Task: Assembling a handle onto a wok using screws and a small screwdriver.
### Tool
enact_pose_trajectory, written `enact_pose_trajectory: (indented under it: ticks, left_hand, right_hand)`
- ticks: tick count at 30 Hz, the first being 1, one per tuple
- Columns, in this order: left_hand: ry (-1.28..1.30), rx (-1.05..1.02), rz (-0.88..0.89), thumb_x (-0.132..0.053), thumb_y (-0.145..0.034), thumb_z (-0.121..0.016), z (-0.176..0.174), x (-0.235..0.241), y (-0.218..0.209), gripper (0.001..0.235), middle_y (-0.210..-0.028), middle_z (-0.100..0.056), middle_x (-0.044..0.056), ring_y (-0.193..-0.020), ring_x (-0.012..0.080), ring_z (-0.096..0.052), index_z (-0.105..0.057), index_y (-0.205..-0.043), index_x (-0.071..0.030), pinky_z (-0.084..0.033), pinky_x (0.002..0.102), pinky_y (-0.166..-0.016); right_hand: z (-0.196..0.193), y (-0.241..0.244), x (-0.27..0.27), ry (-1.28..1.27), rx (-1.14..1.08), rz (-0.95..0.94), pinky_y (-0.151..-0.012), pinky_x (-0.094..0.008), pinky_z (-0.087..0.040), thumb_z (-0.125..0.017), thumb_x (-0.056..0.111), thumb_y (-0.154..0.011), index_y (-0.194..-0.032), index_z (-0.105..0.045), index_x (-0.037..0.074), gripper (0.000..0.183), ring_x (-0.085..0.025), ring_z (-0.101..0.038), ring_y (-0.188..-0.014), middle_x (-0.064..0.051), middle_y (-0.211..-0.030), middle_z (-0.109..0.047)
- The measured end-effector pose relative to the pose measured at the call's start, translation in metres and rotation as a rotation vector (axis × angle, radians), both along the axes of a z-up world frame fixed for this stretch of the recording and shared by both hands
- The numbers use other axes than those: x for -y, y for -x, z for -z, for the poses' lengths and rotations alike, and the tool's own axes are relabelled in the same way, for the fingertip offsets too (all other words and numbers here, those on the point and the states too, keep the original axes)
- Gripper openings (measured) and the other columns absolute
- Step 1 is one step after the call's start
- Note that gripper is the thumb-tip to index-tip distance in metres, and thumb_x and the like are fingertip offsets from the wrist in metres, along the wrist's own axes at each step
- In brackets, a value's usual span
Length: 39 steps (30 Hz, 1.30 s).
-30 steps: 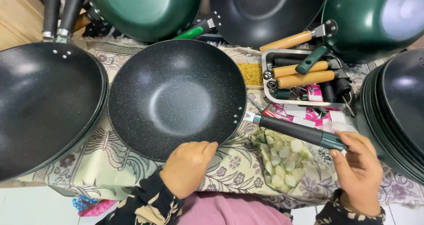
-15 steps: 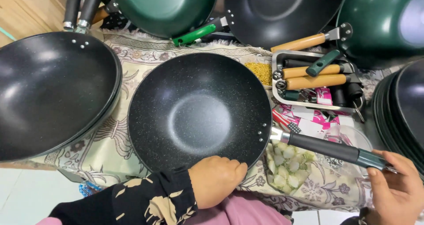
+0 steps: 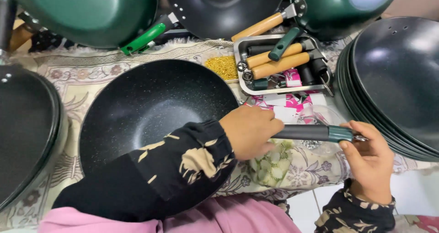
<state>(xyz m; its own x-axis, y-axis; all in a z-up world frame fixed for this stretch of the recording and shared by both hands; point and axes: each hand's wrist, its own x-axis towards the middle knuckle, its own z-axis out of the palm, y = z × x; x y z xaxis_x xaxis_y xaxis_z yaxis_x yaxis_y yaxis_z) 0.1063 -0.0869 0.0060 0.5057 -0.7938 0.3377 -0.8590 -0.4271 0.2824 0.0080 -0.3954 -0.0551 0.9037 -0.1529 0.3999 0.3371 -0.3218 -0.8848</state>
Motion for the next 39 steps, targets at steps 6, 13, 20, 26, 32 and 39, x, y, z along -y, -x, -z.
enact_pose_trajectory:
  ticks: [6, 13, 20, 26, 32, 39]
  left_hand:
    - [0.154, -0.152, 0.17, -0.033, -0.072, -0.079, 0.013, 0.07, -0.022, 0.056, -0.101, -0.062, 0.011, -0.087, 0.0351, -0.065, -0.055, -0.119, -0.014, -0.053, 0.047, -0.074]
    - [0.109, -0.233, 0.145, -0.036, -0.075, -0.079, 0.021, 0.11, -0.016, 0.06, -0.105, -0.064, 0.013, -0.086, 0.0375, -0.068, -0.055, -0.126, -0.015, -0.054, 0.049, -0.074]
    - [0.0, -0.296, 0.15, -0.039, -0.087, -0.065, 0.019, 0.113, -0.02, 0.047, -0.102, -0.066, 0.014, -0.087, 0.037, -0.071, -0.053, -0.119, -0.008, -0.055, 0.047, -0.075]
    - [-0.107, -0.278, 0.188, -0.048, -0.093, -0.056, 0.014, 0.113, -0.019, 0.053, -0.101, -0.065, 0.015, -0.088, 0.0363, -0.074, -0.048, -0.128, -0.009, -0.058, 0.048, -0.076]
    - [-0.041, -0.237, 0.184, -0.038, -0.096, -0.052, 0.009, 0.109, -0.017, 0.04, -0.092, -0.067, 0.016, -0.081, 0.0375, -0.074, -0.054, -0.119, -0.005, -0.058, 0.048, -0.073]
    - [-0.005, -0.213, 0.194, -0.037, -0.096, -0.051, 0.012, 0.105, -0.019, 0.038, -0.088, -0.067, 0.016, -0.079, 0.0366, -0.074, -0.057, -0.116, -0.004, -0.058, 0.046, -0.072]
  right_hand:
    - [0.007, -0.004, 0.009, -0.087, -0.019, -0.049, -0.097, -0.03, -0.053, -0.063, -0.012, -0.086, -0.146, -0.049, 0.0, 0.063, -0.02, -0.061, -0.109, -0.019, -0.128, -0.064]
    - [0.005, -0.007, 0.012, -0.099, -0.119, 0.058, -0.09, -0.027, -0.052, -0.067, -0.008, -0.082, -0.144, -0.052, 0.0, 0.064, -0.019, -0.061, -0.104, -0.016, -0.122, -0.064]
    - [0.016, -0.019, 0.015, -0.067, -0.032, 0.076, -0.069, -0.024, -0.052, -0.073, 0.003, -0.085, -0.136, -0.058, -0.006, 0.054, -0.014, -0.06, -0.079, -0.016, -0.096, -0.067]
    - [0.025, -0.023, 0.02, -0.007, 0.014, 0.131, -0.048, -0.02, -0.049, -0.078, 0.012, -0.086, -0.126, -0.066, -0.008, 0.046, -0.008, -0.055, -0.057, -0.014, -0.077, -0.067]
    - [0.025, -0.026, 0.015, 0.045, 0.042, 0.181, -0.046, -0.021, -0.052, -0.072, 0.017, -0.093, -0.123, -0.07, -0.004, 0.037, -0.009, -0.058, -0.052, -0.012, -0.074, -0.068]
    - [0.006, -0.013, 0.005, 0.147, 0.236, 0.164, -0.074, -0.032, -0.053, -0.051, 0.019, -0.103, -0.133, -0.058, -0.011, 0.043, -0.02, -0.061, -0.084, -0.024, -0.112, -0.066]
